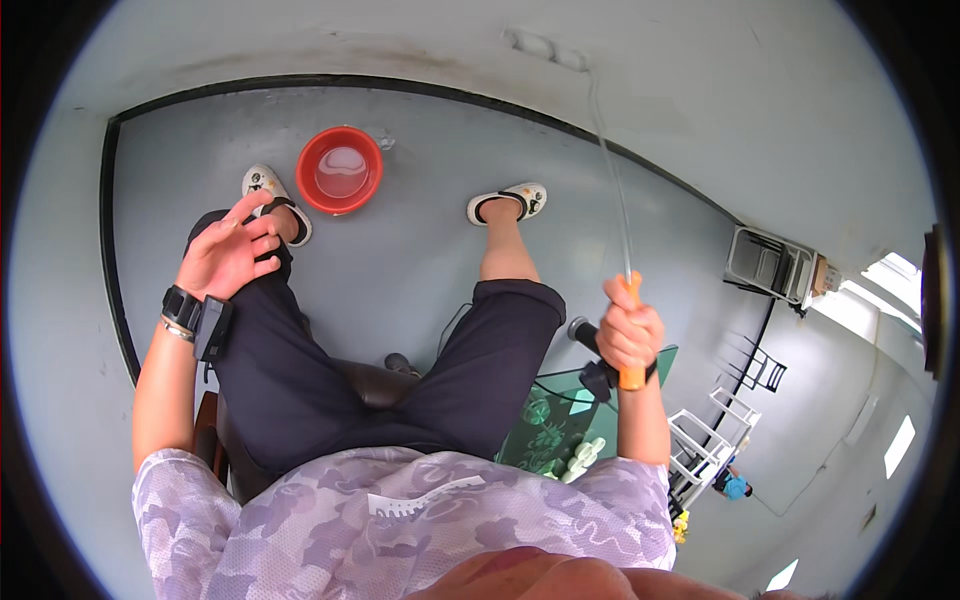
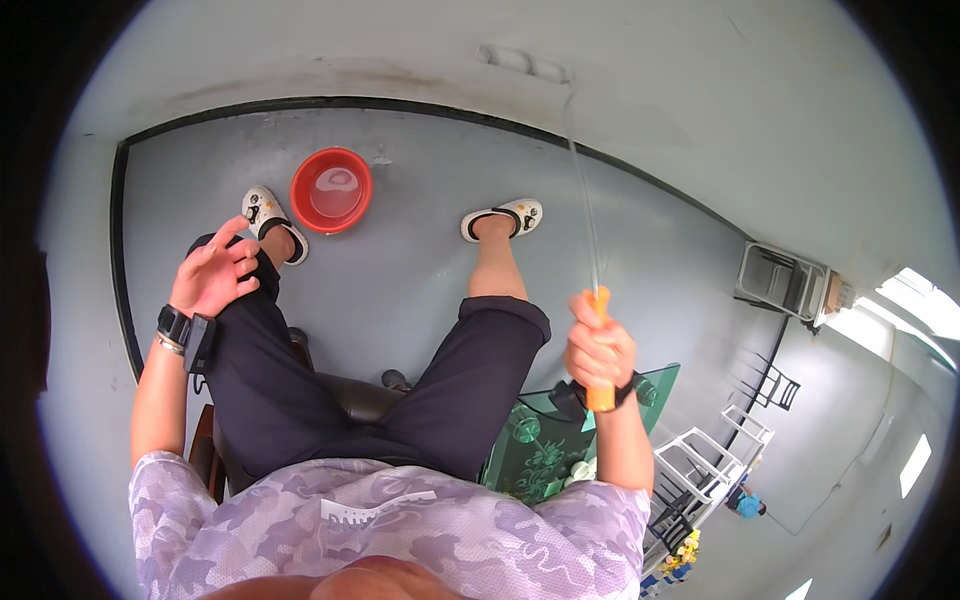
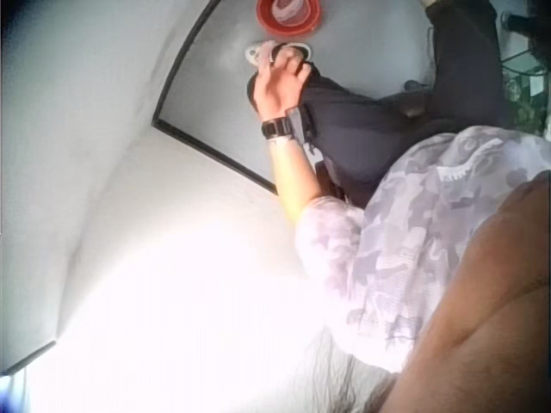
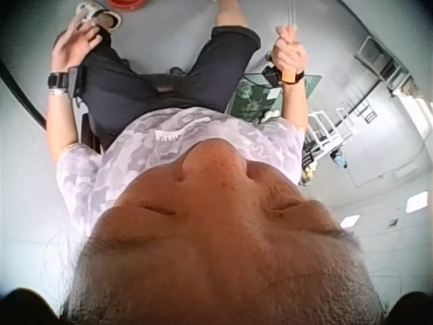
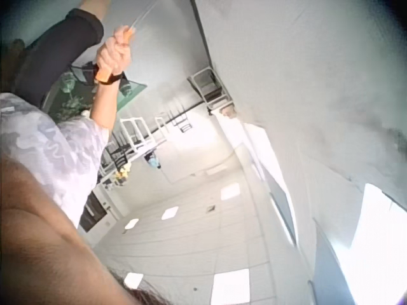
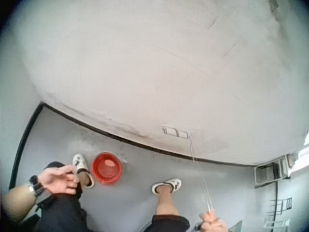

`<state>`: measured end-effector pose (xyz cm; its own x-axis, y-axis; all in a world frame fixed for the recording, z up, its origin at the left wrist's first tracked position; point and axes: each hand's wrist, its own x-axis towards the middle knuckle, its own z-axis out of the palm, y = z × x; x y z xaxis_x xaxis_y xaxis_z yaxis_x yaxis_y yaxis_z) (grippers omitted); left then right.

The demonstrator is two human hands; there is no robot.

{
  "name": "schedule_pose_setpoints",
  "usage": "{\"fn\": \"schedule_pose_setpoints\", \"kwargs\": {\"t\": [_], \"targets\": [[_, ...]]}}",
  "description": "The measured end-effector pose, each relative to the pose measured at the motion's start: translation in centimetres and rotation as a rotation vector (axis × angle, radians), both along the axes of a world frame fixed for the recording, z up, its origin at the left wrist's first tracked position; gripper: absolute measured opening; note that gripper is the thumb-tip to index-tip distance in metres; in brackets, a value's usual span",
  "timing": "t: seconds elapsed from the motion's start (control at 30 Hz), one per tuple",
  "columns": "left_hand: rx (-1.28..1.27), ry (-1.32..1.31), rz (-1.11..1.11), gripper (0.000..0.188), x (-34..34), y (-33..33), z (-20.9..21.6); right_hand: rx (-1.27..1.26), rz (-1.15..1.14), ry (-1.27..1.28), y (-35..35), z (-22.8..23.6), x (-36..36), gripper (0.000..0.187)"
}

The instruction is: The recorder uses a small paint roller to apply white paint to a section of a wall while sitting in a large armchair.

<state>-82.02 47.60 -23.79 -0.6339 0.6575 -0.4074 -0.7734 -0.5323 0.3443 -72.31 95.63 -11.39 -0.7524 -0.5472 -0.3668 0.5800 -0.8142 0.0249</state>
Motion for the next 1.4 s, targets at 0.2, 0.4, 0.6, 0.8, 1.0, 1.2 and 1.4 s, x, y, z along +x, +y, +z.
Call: {"fn": "schedule_pose_setpoints", "kwargs": {"t": [0.2,0.4,0.6,0.8,1.0,1.2,1.4], "targets": [[0.046,0.015,-0.024,0.056,-0.2,-0.1,-0.7,-0.016,-0.088,-0.265,-1.3,-15.4,-7.6,0.001],[0.021,-0.004,-0.023,0.055,-0.2,-0.1,-0.5,-0.241,-0.057,-0.227,-3.3,-16.1,-9.0,0.01],[0.103,0.023,-0.011,0.054,0.4,-0.8,-0.6,-0.056,-0.057,-0.081,-4.2,2.4,-1.9,0.011],[0.092,0.049,-0.071,0.053,-0.2,-0.6,-0.7,0.019,-0.028,-0.116,-6.5,3.1,-2.2,0.01],[0.085,0.045,-0.064,0.051,-0.1,-0.7,-0.6,-0.29,0.004,-0.223,-6.3,-15.7,-10.2,0.012],[0.096,0.033,-0.045,0.051,-0.1,-1.1,-1.2,-0.344,-0.022,-0.254,-8.3,-15.3,-10.1,0.014],[0.128,0.072,-0.057,0.053,0.0,-1.5,-1.1,-0.092,-0.01,-0.098,-7.9,1.1,-2.1,0.011]]}}
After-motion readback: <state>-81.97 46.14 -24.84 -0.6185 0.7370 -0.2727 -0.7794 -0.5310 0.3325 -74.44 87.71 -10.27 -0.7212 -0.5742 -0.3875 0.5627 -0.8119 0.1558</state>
